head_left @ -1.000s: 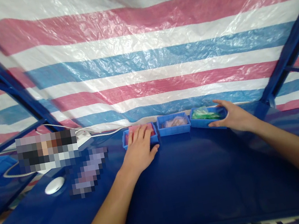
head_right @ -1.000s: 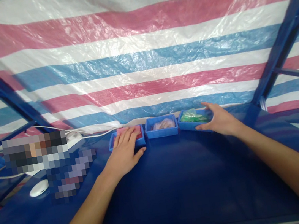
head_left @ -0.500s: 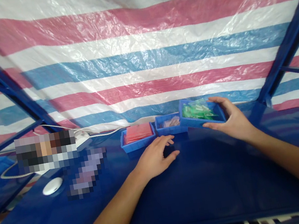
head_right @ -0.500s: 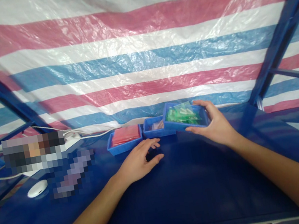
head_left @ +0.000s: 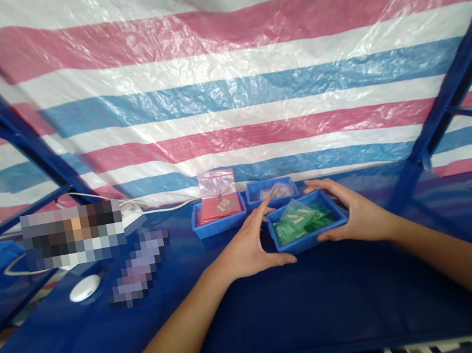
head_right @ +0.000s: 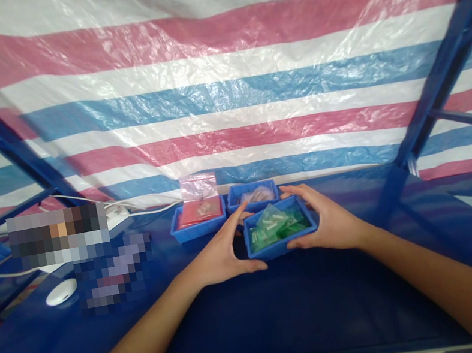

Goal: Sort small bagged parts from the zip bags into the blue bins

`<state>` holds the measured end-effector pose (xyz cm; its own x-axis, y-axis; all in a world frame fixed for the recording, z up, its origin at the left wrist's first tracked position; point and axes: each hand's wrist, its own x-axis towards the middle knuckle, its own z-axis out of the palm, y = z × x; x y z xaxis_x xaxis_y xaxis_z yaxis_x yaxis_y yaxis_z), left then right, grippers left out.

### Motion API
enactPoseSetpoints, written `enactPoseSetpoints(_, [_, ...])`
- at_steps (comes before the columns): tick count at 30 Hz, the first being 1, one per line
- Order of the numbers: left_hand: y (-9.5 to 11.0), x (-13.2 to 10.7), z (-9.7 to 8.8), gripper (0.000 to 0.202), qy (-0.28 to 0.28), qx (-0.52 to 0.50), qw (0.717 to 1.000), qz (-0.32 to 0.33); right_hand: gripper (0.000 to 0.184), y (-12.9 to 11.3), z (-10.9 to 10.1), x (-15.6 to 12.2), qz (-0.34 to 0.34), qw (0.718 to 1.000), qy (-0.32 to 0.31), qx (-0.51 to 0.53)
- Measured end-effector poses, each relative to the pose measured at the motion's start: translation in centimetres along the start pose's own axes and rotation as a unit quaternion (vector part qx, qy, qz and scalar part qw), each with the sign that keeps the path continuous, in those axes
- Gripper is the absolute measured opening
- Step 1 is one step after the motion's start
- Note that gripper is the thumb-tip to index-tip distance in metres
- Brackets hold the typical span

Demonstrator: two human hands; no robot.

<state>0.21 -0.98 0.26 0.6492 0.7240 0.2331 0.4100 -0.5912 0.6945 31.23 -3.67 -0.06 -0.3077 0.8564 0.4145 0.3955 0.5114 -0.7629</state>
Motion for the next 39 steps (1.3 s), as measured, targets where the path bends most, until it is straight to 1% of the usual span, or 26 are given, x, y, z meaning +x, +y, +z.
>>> enactPoseSetpoints(4, [0.0, 0.2, 0.2, 0.126, 0.002, 0.014, 1.0, 0.005, 0.11, 0.1, 0.5, 0.0, 0.003, 0.999, 0.039, 0.029])
enactPoseSetpoints(9, [-0.3, 0.1, 0.3, 0.126, -0.008, 0.021, 1.0, -0.004, 0.114, -0.1, 1.3, -0.1, 0.0, 0.993, 0.099, 0.072])
enactPoseSetpoints(12, [-0.5, 0.0, 0.4, 0.127, -0.011, 0.022, 1.0, 0.003, 0.114, -0.5, 1.9, 0.0, -0.012, 0.989, 0.112, 0.1])
enactPoseSetpoints(15, [-0.5, 0.1, 0.5, 0.13, -0.017, 0.037, 0.999, 0.0, 0.112, -0.9, 2.4, 0.1, -0.044, 0.984, 0.093, 0.142])
enactPoseSetpoints(17, [-0.2, 0.2, 0.5, 0.132, -0.019, 0.044, 0.999, 0.011, 0.111, -1.1, 2.9, 0.0, -0.05, 0.983, 0.072, 0.161])
enactPoseSetpoints(20, [0.1, 0.3, 0.5, 0.135, -0.013, 0.032, 0.998, 0.048, 0.109, -1.1, 3.5, -0.3, -0.008, 0.985, 0.05, 0.164])
enactPoseSetpoints(23, [-0.1, 0.2, 0.6, 0.144, -0.006, 0.019, 0.999, 0.03, 0.116, -1.0, 4.0, -0.6, 0.038, 0.985, 0.018, 0.168])
enactPoseSetpoints(25, [-0.4, 0.1, 0.7, 0.146, -0.01, 0.012, 1.0, 0.018, 0.123, -1.0, 4.3, -0.6, 0.046, 0.982, -0.01, 0.181])
enactPoseSetpoints(27, [-0.6, 0.0, 0.8, 0.146, -0.018, 0.001, 1.0, 0.019, 0.122, -1.1, 4.5, -0.6, 0.039, 0.98, -0.025, 0.193])
enactPoseSetpoints(30, [-0.8, 0.1, 0.8, 0.146, -0.014, -0.021, 1.0, 0.014, 0.116, -1.1, 4.5, -0.3, 0.023, 0.981, -0.026, 0.19])
enactPoseSetpoints(34, [-1.0, 0.1, 0.8, 0.142, 0.009, -0.04, 0.999, 0.007, 0.116, -1.0, 4.1, -0.2, 0.021, 0.987, -0.006, 0.156])
enactPoseSetpoints(37, [-1.0, 0.2, 0.9, 0.144, 0.008, -0.027, 1.0, 0.012, 0.112, -0.9, 3.9, -0.2, 0.03, 0.988, -0.003, 0.154])
enactPoseSetpoints(39, [-1.0, 0.2, 0.8, 0.145, 0.013, -0.012, 1.0, 0.017, 0.109, -1.0, 3.8, -0.3, 0.021, 0.989, 0.005, 0.149])
